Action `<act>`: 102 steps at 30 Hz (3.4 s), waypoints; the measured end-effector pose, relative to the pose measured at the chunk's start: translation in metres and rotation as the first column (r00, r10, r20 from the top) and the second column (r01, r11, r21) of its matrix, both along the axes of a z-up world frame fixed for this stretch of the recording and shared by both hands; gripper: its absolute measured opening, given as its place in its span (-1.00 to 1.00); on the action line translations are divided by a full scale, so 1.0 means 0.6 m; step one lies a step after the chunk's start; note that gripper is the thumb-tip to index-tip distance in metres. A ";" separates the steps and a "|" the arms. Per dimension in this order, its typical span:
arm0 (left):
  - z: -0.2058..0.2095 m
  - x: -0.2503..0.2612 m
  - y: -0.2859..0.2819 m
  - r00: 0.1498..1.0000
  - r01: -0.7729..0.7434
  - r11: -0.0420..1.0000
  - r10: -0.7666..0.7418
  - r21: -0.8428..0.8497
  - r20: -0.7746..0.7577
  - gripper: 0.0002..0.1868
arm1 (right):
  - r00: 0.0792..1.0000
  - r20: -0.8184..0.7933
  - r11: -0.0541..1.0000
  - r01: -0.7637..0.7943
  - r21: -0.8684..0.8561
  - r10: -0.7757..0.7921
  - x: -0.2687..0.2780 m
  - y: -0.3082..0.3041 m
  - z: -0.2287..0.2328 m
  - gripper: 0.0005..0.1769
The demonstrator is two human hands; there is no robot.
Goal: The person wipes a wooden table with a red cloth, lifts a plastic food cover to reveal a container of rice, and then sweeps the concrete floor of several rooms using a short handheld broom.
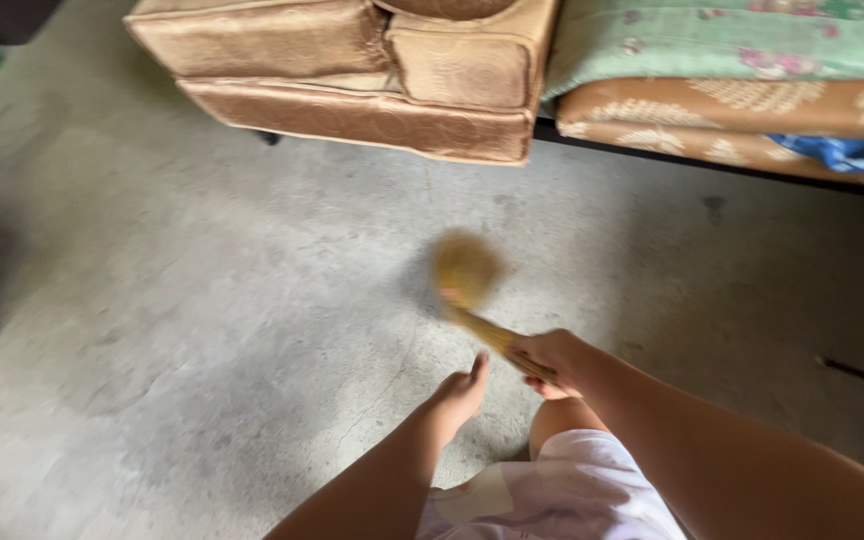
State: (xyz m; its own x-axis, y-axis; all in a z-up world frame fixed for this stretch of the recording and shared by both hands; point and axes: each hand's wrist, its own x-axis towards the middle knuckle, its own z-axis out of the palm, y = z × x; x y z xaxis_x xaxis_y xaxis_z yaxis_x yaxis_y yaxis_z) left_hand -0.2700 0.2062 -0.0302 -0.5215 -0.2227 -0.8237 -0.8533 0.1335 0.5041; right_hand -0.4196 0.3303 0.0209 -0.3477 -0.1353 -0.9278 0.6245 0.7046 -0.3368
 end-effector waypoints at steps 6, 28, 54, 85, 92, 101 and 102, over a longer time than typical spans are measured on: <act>0.128 -0.140 0.051 0.968 -0.248 0.962 0.241 0.115 0.071 0.04 | 0.977 -0.063 0.955 -0.214 -0.205 0.205 -0.059 0.002 0.095 -0.61; 0.063 -0.258 -0.155 0.973 -0.216 0.930 0.229 0.296 -0.007 -0.03 | 0.760 0.092 0.765 0.638 0.089 -0.644 -0.360 -0.036 -0.128 -0.69; 0.088 -0.234 -0.651 0.827 -0.506 0.761 0.562 0.407 -0.022 -0.11 | 0.987 -0.136 0.992 -0.092 -0.084 0.080 -0.204 -0.721 0.036 -0.68; 0.025 -0.248 -0.851 -0.310 -0.674 -0.486 0.870 0.556 0.384 0.12 | -0.030 0.592 0.121 -0.969 -0.214 0.806 -0.266 -1.180 0.198 -0.51; 0.066 -0.287 -0.809 -0.273 -0.873 -0.423 0.836 0.242 0.476 -0.09 | 0.316 0.698 0.333 -0.936 0.116 0.643 -0.287 -1.201 0.069 -0.65; 0.131 -0.257 -0.818 -0.441 -0.834 -0.495 0.864 0.245 0.244 -0.14 | 0.571 0.457 0.628 -0.777 0.032 0.682 -0.292 -1.566 -0.006 -0.61; 0.135 -0.256 -0.819 -0.486 -0.808 -0.534 0.843 0.248 0.230 -0.15 | 0.556 0.458 0.614 -0.789 0.030 0.693 -0.274 -1.583 -0.007 -0.61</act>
